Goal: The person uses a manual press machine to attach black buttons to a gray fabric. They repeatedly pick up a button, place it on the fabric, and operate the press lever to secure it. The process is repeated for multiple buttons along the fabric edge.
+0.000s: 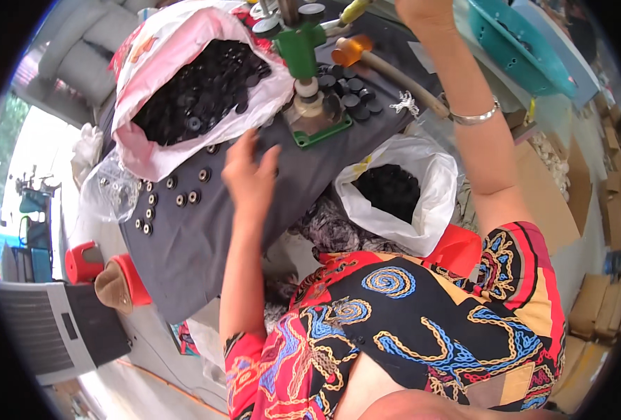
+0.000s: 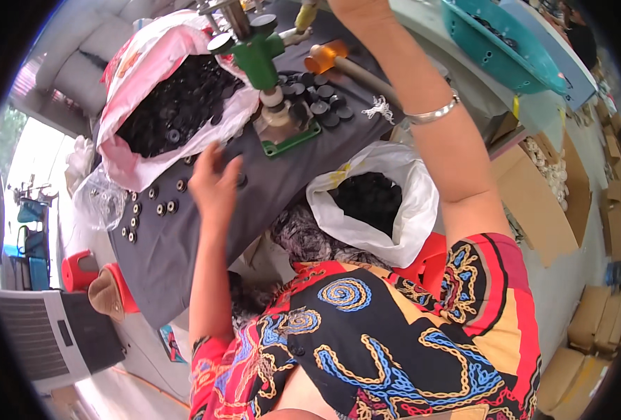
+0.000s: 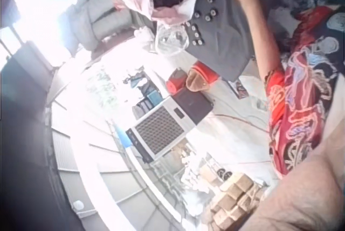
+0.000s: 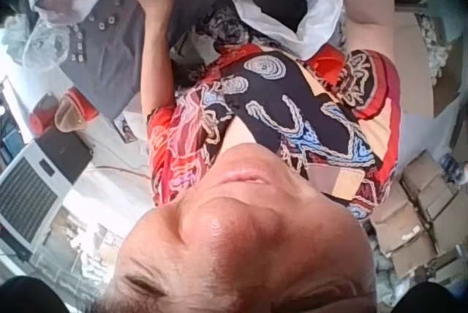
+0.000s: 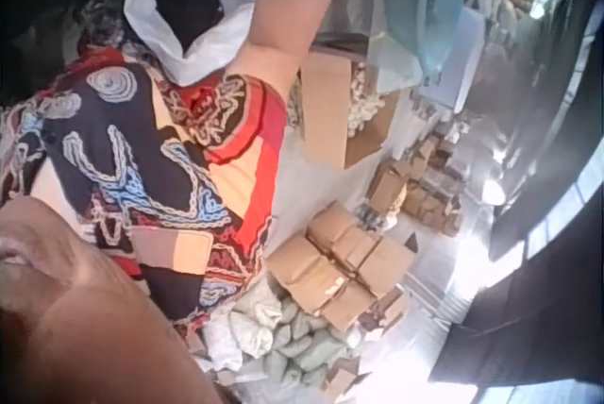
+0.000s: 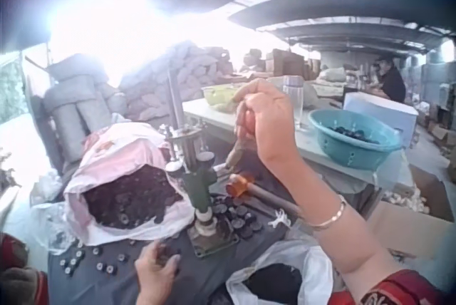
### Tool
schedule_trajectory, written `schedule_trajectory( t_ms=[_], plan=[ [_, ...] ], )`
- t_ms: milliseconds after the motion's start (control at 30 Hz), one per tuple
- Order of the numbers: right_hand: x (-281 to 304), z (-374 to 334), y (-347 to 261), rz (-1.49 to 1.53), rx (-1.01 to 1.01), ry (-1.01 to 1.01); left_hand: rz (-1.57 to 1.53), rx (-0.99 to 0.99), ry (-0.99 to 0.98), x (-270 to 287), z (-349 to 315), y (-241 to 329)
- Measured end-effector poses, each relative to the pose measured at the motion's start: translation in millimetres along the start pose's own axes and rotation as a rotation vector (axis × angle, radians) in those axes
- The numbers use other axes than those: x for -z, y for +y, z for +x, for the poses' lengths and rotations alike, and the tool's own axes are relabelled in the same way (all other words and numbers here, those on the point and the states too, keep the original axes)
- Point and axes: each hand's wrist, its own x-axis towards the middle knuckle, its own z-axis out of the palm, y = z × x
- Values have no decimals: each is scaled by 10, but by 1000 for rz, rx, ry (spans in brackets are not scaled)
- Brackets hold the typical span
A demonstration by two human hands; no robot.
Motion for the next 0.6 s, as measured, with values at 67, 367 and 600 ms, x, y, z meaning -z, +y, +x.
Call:
schedule_trajectory(
  t_ms=[67, 367, 600],
  plan=[
    [9, 10, 35, -6, 12, -3, -40, -37, -18, -385, 120, 102],
    [147, -25, 52, -42, 80, -8, 32, -110, -5, -1136, 520, 178],
    [404, -443, 294, -252, 404, -162, -43, 24, 0, -1169, 580, 111]
  ],
)
